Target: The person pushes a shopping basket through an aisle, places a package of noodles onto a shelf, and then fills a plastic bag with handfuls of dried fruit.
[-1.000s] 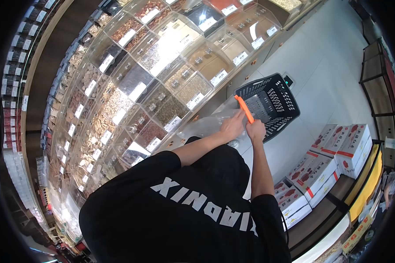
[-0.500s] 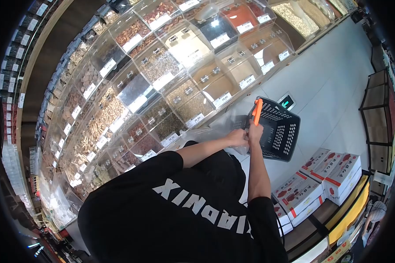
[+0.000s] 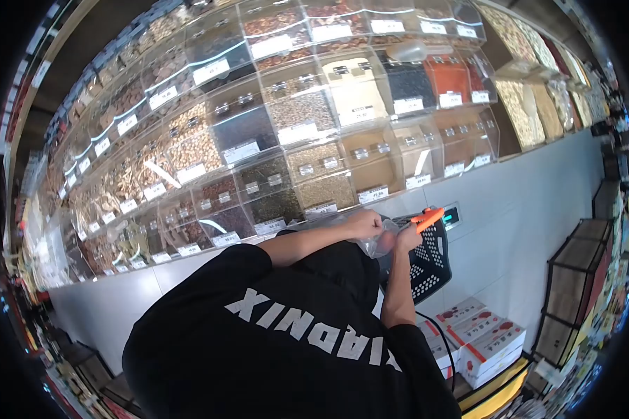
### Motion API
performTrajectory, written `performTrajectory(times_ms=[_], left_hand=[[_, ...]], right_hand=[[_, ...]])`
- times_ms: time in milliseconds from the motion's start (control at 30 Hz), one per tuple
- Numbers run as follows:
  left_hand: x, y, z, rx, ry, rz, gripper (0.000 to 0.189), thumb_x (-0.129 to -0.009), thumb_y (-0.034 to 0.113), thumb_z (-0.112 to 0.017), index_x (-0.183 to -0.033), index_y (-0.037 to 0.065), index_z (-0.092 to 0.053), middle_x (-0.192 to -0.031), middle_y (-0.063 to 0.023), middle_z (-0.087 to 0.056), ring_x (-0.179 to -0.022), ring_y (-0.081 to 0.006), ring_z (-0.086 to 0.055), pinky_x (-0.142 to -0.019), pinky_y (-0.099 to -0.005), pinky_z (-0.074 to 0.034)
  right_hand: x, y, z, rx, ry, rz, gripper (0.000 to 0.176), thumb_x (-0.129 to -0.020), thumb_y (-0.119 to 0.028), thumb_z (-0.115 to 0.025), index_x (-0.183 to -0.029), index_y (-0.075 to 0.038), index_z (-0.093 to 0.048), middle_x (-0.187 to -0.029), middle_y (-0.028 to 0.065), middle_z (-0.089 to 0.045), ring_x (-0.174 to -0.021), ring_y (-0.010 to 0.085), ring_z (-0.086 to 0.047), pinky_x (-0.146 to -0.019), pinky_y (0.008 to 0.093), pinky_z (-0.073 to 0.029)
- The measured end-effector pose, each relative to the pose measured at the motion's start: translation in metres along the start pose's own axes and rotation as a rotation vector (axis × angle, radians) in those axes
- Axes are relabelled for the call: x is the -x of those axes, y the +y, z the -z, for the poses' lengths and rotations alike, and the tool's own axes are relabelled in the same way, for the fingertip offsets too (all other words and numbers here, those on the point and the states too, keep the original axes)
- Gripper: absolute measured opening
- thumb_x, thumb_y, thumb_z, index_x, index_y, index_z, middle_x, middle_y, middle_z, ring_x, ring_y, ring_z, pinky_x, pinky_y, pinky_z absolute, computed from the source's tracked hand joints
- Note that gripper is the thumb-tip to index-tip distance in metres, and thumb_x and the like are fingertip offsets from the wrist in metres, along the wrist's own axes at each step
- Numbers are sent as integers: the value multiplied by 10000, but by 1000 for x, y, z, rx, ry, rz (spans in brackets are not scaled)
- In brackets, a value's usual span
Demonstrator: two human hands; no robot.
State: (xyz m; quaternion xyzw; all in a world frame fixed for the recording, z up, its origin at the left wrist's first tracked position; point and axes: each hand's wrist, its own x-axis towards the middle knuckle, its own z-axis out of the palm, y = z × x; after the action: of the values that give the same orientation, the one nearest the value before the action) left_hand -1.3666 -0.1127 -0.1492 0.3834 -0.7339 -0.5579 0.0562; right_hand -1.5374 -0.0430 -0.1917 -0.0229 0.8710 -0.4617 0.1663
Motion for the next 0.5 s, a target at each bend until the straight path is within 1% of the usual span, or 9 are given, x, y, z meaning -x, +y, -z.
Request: performTrajectory(times_ms=[67, 133, 167, 233, 300, 367, 400, 467, 500], left_hand=[[13, 9, 31, 24, 81, -3, 204, -788, 256, -718, -895, 91, -773, -859, -119, -750, -781, -270, -728, -706, -404, -554], [28, 23, 56, 212, 222, 39, 237, -855, 296, -734, -896, 64, -763, -806, -117, -738, -717, -217, -704, -680, -367, -540], [37, 27, 67, 220, 228, 40, 237, -855, 296, -734, -896, 64, -763, -806, -117, -738, -717, -217, -704, -680, -367, -540], [53, 27, 84, 394, 504, 94, 304, -933, 312, -703, -881, 15, -745, -748, -80, -716, -667, -133, -638, -642, -305, -503], [66, 22, 100, 621, 644, 111, 316, -966, 285, -675, -867, -9, -736, -734, -31, -693, -657, -60, -564, -600, -263, -444], [77, 17, 112, 778, 814, 30, 298, -973, 267, -666, -843, 9, -738, -715, 14, -661, -632, -27, -514, -562, -245, -388], [84, 14, 119, 782, 813, 37, 298, -973, 267, -666, -843, 9, -738, -715, 14, -661, -632, -27, -514, -562, -245, -388], [99, 12, 133, 942, 971, 101, 281, -977, 261, -662, -818, 39, -731, -668, 43, -600, -583, -26, -466, -531, -243, -359], [105, 15, 140, 937, 987, 98, 281, -977, 261, -662, -818, 39, -731, -668, 43, -600, -583, -26, -466, -531, -243, -359]], right_hand=[[-1, -3, -2, 27, -25, -20, 356, -868, -227, -654, -801, 123, -666, -633, 106, -623, -574, 235, -590, -563, 422, -475], [-6, -11, -10, 48, -20, -49, 376, -867, -229, -652, -853, 147, -681, -668, 123, -645, -598, 250, -599, -591, 433, -490], [-8, -13, -13, -5, -8, -42, 384, -864, -235, -652, -878, 147, -686, -731, 154, -667, -638, 274, -622, -624, 444, -497], [-10, -18, -15, -108, 17, -34, 404, -858, -248, -653, -929, 147, -697, -857, 214, -710, -719, 323, -670, -690, 466, -511], [-15, -34, -17, -46, -9, -68, 397, -869, -237, -627, -953, 145, -695, -887, 224, -717, -747, 337, -682, -699, 464, -510], [-16, -56, -25, -60, 87, -125, 403, -887, -248, -603, -951, 140, -692, -887, 226, -716, -717, 330, -676, -666, 461, -523], [-14, -72, -29, -15, 140, -136, 412, -895, -264, -594, -947, 134, -688, -851, 227, -700, -687, 325, -671, -600, 463, -532], [-22, -86, -25, -18, 139, -165, 404, -890, -267, -596, -939, 126, -680, -823, 218, -686, -663, 324, -664, -564, 459, -531], [-29, -95, -32, -35, 134, -192, 397, -886, -270, -598, -932, 117, -671, -795, 208, -672, -639, 323, -658, -528, 455, -531]])
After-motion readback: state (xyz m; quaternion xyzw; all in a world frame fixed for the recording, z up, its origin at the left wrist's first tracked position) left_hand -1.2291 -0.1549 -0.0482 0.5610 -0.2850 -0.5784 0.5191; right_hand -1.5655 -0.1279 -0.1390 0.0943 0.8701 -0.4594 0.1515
